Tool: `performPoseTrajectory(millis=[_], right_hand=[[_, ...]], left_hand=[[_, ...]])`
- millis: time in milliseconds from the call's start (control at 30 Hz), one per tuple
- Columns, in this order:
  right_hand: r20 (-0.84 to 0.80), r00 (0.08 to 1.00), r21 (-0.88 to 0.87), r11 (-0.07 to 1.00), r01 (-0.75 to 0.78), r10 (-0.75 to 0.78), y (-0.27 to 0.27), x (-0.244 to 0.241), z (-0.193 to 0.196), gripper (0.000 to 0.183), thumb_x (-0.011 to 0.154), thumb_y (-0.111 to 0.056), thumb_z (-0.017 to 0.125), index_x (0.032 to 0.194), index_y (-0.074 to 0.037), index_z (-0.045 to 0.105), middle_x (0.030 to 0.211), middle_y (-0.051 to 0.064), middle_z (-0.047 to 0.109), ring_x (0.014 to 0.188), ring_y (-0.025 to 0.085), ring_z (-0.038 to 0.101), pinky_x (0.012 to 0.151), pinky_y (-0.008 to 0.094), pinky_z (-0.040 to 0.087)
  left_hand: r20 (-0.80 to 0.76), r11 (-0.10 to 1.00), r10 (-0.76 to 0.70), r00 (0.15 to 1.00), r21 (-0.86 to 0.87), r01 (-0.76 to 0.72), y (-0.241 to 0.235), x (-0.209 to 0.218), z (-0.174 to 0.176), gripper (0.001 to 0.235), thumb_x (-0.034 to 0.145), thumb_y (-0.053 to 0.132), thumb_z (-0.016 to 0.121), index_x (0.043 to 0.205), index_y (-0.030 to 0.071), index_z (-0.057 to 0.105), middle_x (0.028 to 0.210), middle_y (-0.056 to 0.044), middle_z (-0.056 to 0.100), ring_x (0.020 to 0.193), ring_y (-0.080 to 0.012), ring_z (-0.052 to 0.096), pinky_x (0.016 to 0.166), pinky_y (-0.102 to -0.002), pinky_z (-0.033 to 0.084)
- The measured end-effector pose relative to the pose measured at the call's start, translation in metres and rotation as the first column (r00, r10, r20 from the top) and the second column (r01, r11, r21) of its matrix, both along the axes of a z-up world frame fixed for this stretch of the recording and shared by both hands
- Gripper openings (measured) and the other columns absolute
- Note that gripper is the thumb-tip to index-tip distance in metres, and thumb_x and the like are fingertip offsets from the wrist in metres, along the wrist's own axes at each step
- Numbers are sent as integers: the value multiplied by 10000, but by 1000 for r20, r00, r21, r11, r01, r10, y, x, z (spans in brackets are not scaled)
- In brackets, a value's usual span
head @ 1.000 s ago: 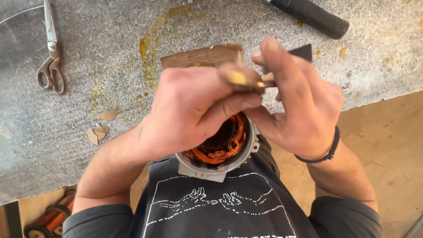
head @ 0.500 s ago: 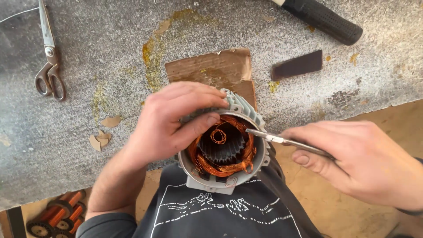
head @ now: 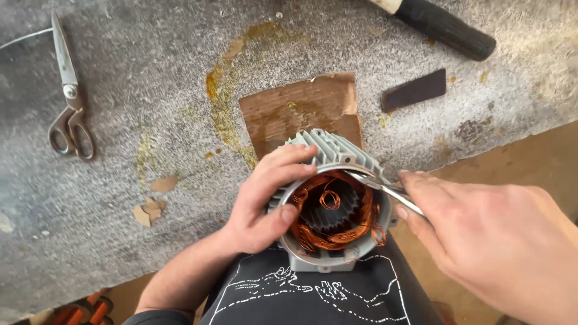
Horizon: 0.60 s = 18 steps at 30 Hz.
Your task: The recorder is winding copper coils and using tools like pliers and scrapers to repair or assemble an electric motor stator.
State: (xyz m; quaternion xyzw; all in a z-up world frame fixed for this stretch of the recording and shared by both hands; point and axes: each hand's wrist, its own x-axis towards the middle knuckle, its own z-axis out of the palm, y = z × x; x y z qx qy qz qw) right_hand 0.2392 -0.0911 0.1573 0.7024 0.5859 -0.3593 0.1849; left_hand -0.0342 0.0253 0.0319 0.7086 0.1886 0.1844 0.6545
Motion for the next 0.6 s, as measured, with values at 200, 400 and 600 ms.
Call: performPoseTrajectory(millis=[200,400,600], right_hand=[[185,981,118,990,-77,54,-5,-26,3,577,895,-449,578,1352,-101,636,1171,60,767,769,165,766,515,332,583],[296,915,-30,960,-277,274,-4,-36,7,664,920,-456,497,1461,-80,583,1300,155,719,834,151,774,489,306,588],[513,798,22,924,-381,317,8,-57,9,533,900,-245,457,1379,-64,606,1284,180,708,962,199,775,571,286,601]], left_hand=[[39,995,-84,996,53,82,1,-14,-7,624,1028,439,599,1511,54,506,1602,-185,462,1546,-366,413,1321,-496,294],[55,992,-84,995,97,78,-5,-30,-12,735,966,422,711,1540,43,451,1665,-224,398,1614,-414,347,1307,-528,269],[67,994,-65,996,87,59,-8,-32,-12,733,971,412,717,1558,59,456,1684,-207,396,1574,-394,352,1320,-516,278]])
